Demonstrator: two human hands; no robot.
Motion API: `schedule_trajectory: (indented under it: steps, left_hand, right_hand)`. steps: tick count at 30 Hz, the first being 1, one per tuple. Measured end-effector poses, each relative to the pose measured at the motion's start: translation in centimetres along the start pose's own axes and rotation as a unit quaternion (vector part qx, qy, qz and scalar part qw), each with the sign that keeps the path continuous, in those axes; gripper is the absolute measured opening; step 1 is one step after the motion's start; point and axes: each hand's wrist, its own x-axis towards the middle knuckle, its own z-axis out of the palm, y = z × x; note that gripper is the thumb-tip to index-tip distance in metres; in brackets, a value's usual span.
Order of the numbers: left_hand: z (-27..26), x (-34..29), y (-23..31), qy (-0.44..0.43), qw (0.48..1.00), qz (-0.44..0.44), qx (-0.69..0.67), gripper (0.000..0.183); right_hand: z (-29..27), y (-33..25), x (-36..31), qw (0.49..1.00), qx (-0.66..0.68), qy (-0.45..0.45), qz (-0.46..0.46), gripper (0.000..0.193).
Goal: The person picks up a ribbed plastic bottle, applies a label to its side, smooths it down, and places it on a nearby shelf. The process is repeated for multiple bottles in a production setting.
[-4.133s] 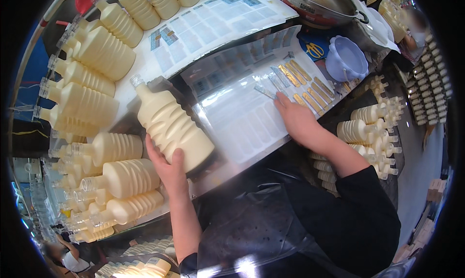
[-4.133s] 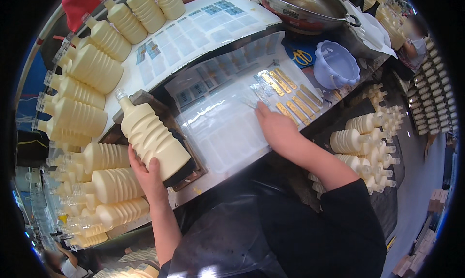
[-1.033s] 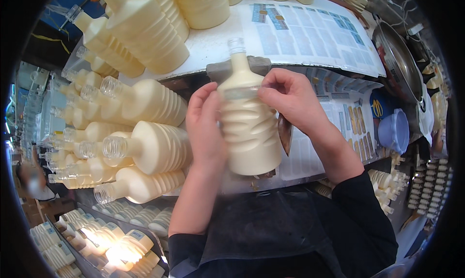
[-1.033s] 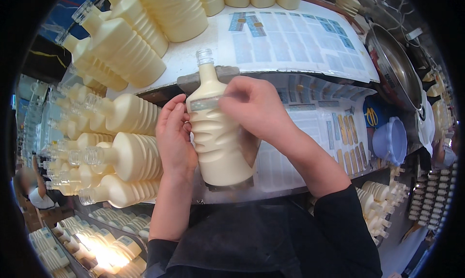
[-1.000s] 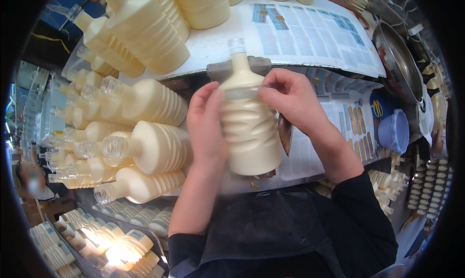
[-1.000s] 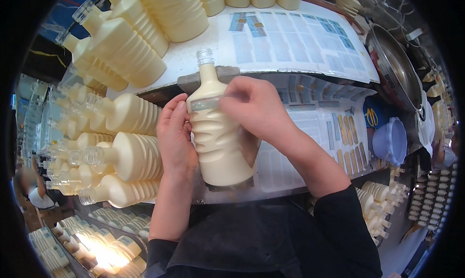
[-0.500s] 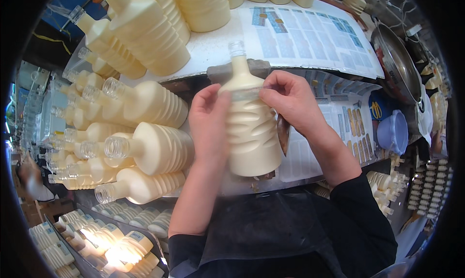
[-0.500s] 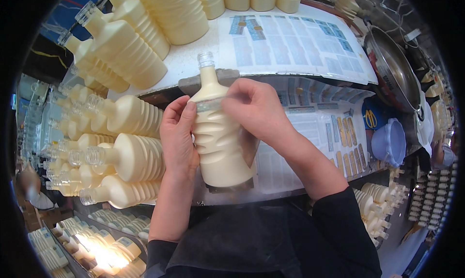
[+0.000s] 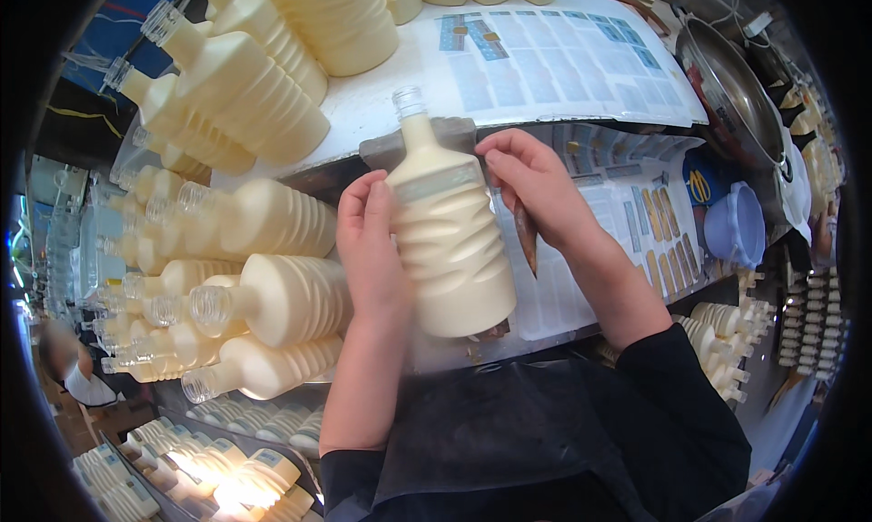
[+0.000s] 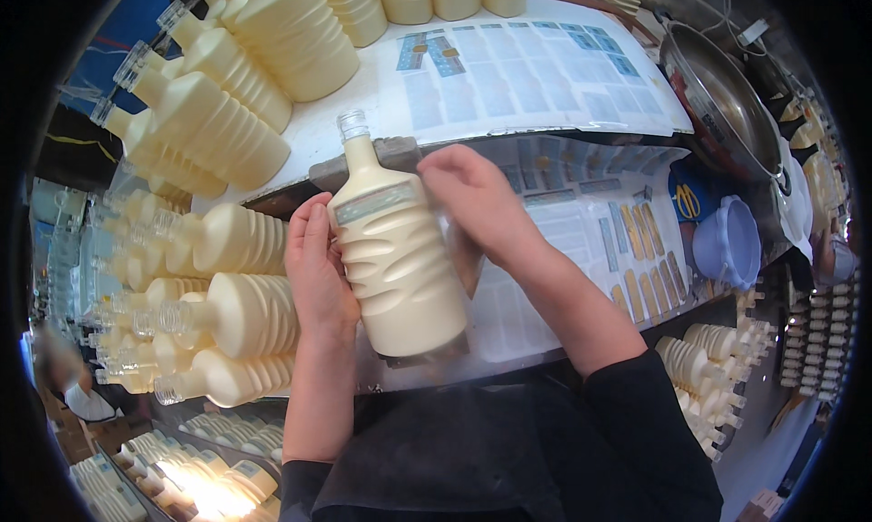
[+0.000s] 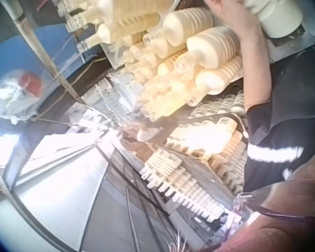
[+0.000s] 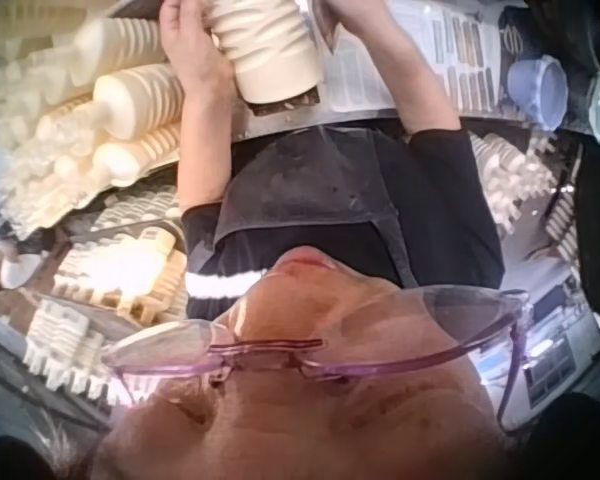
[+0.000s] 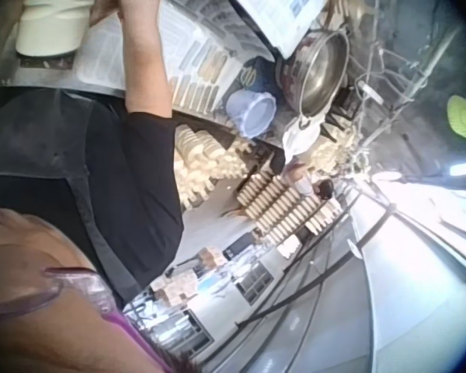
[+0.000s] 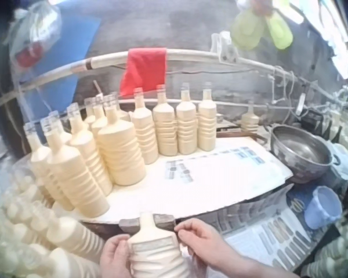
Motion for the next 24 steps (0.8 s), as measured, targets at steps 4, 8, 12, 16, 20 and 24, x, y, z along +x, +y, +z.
schedule_trajectory:
  steps: [4, 8, 12, 16, 20, 24]
  left_hand:
    - [0.5, 0.4, -0.6, 0.007, 1.000, 0.025, 0.016, 0.024]
    - [0.6, 0.4, -0.6, 0.003, 0.999, 0.035, 0.028, 0.025]
    - [0.5, 0.4, -0.6, 0.005, 0.999, 0.029, 0.016, 0.025]
    - [0.3, 0.5, -0.7, 0.007, 1.000, 0.023, 0.012, 0.025]
    - [-0.2, 0.9, -1.3, 0.005, 0.999, 0.045, 0.027, 0.024]
    - [0.3, 0.5, -0.6, 0.014, 0.999, 0.013, 0.033, 0.022]
  right_hand:
    - [1.2, 0.9, 0.4, 0.996, -0.083, -0.005, -0.017, 0.032]
    - [0.9, 1.3, 0.3, 0.996, -0.090, -0.018, -0.012, 0.033]
    - [0.9, 1.3, 0.2, 0.997, -0.076, -0.014, -0.008, 0.035]
    - [1.1, 1.0, 0.2, 0.996, -0.084, -0.009, 0.000, 0.035]
    - [1.1, 1.1, 0.2, 0.997, -0.074, -0.010, -0.002, 0.033]
    - [0.3, 0.3, 0.2, 0.997, 0.045, -0.045, 0.052, 0.028]
